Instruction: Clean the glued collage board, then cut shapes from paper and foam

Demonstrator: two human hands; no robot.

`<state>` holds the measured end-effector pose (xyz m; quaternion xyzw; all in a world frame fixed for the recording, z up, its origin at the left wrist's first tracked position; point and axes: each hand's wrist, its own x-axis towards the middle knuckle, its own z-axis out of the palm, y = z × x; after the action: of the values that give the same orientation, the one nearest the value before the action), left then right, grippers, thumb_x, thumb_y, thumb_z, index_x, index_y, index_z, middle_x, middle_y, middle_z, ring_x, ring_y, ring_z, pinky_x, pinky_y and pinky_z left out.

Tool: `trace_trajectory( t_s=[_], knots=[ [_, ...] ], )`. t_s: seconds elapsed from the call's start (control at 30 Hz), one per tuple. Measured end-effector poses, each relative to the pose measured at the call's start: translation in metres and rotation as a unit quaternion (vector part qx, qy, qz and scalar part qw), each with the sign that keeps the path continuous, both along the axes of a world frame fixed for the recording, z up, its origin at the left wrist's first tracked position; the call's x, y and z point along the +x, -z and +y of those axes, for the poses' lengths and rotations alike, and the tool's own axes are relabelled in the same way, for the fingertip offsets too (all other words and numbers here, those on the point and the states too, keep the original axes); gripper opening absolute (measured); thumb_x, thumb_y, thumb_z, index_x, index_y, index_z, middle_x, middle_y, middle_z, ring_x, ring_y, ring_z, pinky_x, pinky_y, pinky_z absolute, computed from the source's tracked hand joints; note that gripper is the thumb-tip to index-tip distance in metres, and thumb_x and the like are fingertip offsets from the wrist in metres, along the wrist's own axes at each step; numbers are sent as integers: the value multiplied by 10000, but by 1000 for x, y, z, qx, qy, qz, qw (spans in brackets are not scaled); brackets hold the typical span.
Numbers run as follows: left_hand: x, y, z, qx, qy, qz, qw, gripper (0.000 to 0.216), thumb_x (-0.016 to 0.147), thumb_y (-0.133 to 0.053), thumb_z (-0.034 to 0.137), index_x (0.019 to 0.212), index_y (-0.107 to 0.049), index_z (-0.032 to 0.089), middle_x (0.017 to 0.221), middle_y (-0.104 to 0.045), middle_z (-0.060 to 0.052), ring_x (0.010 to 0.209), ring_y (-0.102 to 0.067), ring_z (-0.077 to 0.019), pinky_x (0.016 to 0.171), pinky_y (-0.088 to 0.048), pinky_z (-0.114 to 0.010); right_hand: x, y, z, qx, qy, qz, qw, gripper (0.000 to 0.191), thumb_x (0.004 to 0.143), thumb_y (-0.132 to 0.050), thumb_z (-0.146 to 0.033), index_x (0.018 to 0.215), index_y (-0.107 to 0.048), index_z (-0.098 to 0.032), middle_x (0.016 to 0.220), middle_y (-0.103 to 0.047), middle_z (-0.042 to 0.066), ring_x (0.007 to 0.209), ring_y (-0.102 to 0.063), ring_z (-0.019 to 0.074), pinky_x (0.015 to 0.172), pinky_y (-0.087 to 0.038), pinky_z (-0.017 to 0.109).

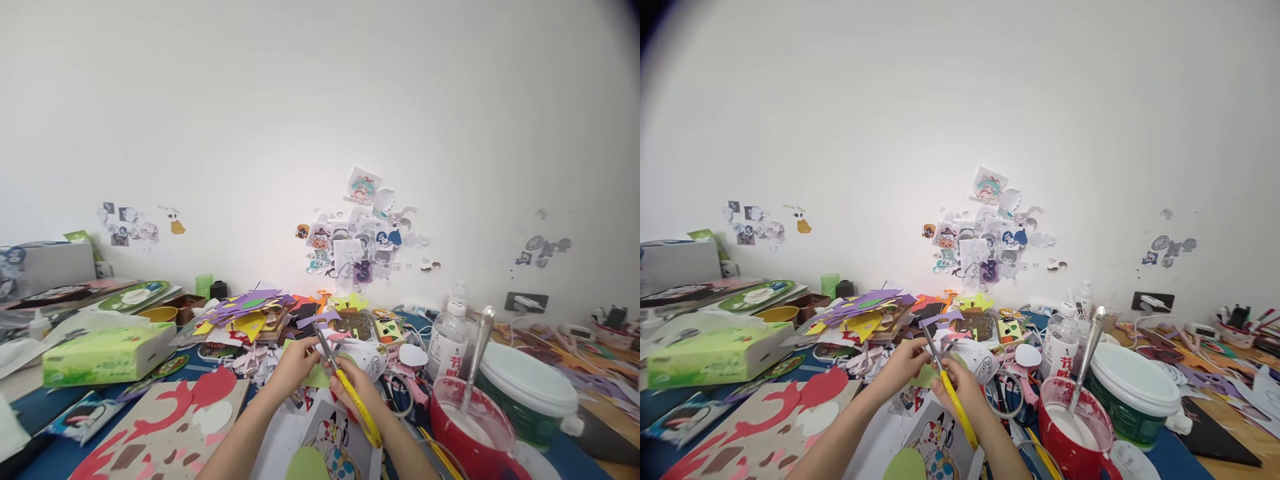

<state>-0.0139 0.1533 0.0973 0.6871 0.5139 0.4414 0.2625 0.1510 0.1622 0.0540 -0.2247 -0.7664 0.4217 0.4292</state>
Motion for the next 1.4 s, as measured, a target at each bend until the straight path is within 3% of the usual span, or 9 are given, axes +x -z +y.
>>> trace_trajectory(
  t_s=[0.1,0.2,0.3,0.53,0.7,0.8,0.93,1.13,1.4],
  knots=[
    [-2,3,6,-32,-43,-62,997,309,729,-417,382,764,-615,148,536,-538,26,330,-409,-84,366,-302,-212,0,0,0,-16,3,22,1000,506,761,-525,-611,1007,-539,-169,625,-385,-44,490,-298,69,468,-244,212],
    [-4,1,7,-28,-71,-79,994,350,744,-378,433,708,-578,147,443,-476,38,315,-399,-90,339,-272,-202,-1,1,0,-37,31,70,996,525,770,-494,-633,1024,-542,-176,579,-367,-55,455,-304,66,443,-245,207],
    [-4,-4,4,-25,-88,-96,991,374,734,-400,442,803,-602,136,427,-458,47,327,-380,-87,339,-263,-194,-2,5,5,-53,46,100,992,541,767,-501,-633,1057,-535,-177,568,-407,-50,447,-338,76,442,-271,212],
    [-2,-15,-5,-62,-105,-173,977,514,631,-519,339,1091,-603,126,540,-492,37,397,-409,-89,378,-287,-206,-11,13,21,-81,95,161,979,687,667,-508,-733,1021,-554,-146,480,-403,-67,354,-280,60,363,-267,211],
    [1,-21,-15,-68,-59,-216,972,520,598,-469,263,1072,-626,118,559,-514,18,425,-384,-83,408,-267,-207,-12,12,16,-103,96,170,975,872,670,-521,-720,1267,-371,-103,491,-462,-54,369,-342,84,378,-304,218],
    [5,-25,-21,-79,-32,-186,979,450,633,-473,307,1003,-664,139,603,-535,0,454,-393,-91,413,-257,-210,-11,5,7,-73,89,172,978,903,722,-495,-690,1346,-265,-80,506,-489,-41,397,-374,95,414,-317,222],
    [9,-25,-22,-78,10,-115,990,390,683,-456,336,947,-686,164,679,-561,-18,527,-425,-109,435,-290,-208,-10,-2,-4,-64,87,174,979,913,726,-495,-688,1355,-257,-70,532,-485,-36,420,-386,93,447,-321,228],
    [10,-17,-14,-25,84,-27,996,288,717,-454,327,753,-678,148,934,-540,-69,759,-499,-172,484,-349,-213,-10,-6,-8,-61,49,156,985,790,734,-496,-680,1269,-386,-109,546,-477,-33,438,-389,90,441,-305,220],
    [13,-17,-22,-8,85,10,996,292,750,-386,237,886,-641,200,1029,-548,-52,894,-508,-190,808,-416,-299,-7,-12,-11,-29,23,133,990,581,779,-475,-642,1091,-524,-154,551,-466,-37,453,-384,81,447,-304,206]
  ],
)
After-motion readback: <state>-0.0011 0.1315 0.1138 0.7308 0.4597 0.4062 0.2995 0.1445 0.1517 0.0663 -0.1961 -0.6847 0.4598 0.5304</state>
